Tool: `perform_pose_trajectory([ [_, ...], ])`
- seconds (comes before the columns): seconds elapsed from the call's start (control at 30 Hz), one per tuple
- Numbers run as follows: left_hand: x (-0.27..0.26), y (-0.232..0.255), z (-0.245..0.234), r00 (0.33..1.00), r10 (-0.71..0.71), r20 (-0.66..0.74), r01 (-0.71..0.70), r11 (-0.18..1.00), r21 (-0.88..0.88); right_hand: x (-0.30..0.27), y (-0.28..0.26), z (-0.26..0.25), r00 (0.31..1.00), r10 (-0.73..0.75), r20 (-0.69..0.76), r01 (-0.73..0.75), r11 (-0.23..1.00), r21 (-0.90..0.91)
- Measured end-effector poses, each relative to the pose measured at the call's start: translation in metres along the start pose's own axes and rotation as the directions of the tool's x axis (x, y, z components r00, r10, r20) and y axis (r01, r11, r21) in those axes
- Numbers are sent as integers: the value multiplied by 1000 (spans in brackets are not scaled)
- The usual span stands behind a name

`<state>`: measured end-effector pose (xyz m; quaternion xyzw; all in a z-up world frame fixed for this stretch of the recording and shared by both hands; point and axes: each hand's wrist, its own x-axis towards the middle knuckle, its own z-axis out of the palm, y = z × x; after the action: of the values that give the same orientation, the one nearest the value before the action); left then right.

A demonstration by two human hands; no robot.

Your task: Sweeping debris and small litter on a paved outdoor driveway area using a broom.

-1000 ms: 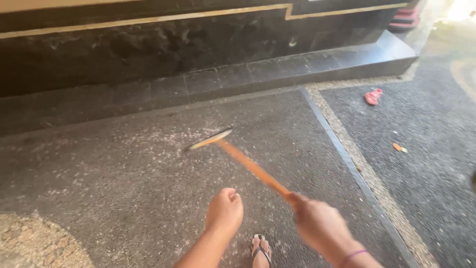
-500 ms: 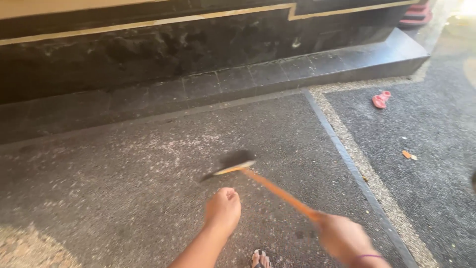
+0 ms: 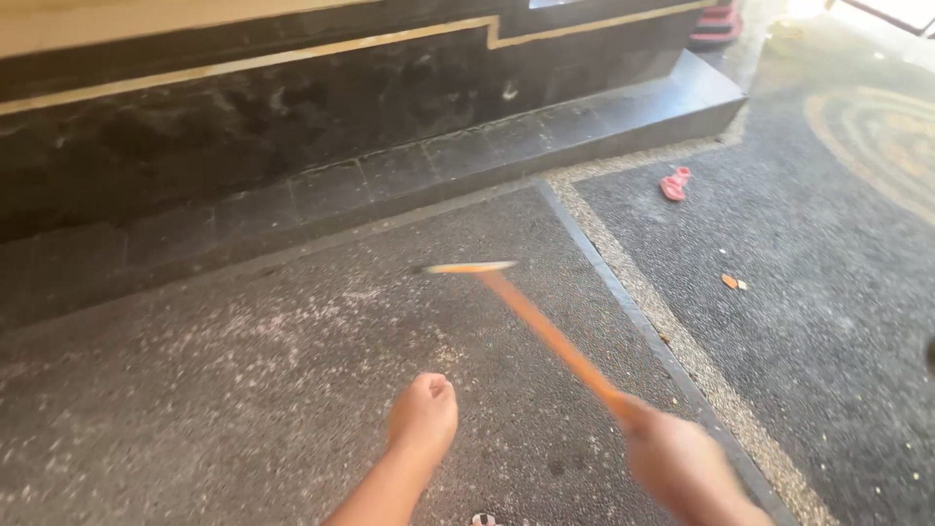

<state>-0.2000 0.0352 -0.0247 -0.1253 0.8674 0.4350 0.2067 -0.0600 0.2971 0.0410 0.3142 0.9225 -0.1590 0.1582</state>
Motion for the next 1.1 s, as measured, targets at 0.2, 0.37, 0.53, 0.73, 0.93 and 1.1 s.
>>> perform_pose_trajectory([
  [0.2,11,9,8,999,37,-18,-37,999,-16,-24,-105,5,933,-333,134,344,937,-68],
  [0.37,5,22,-2,999,32,3,-32,999,-19,-14,-104,9,910,-341,238,381,912,-153],
  [0.53,15,21,1,999,47,20,-46,998,-30,35,-20,2,962,-72,265,139,960,-243],
  [0.73,10,39,-2,999,40,2,-40,999,-31,88,77,-16,985,168,43,-151,953,-263],
  [0.93,30,34,9,992,129,13,-129,991,-28,62,52,-66,988,146,-48,-153,965,-214],
  [1.1,42,44,10,994,105,28,-106,993,50,32,-43,-46,990,-106,95,120,980,-157],
])
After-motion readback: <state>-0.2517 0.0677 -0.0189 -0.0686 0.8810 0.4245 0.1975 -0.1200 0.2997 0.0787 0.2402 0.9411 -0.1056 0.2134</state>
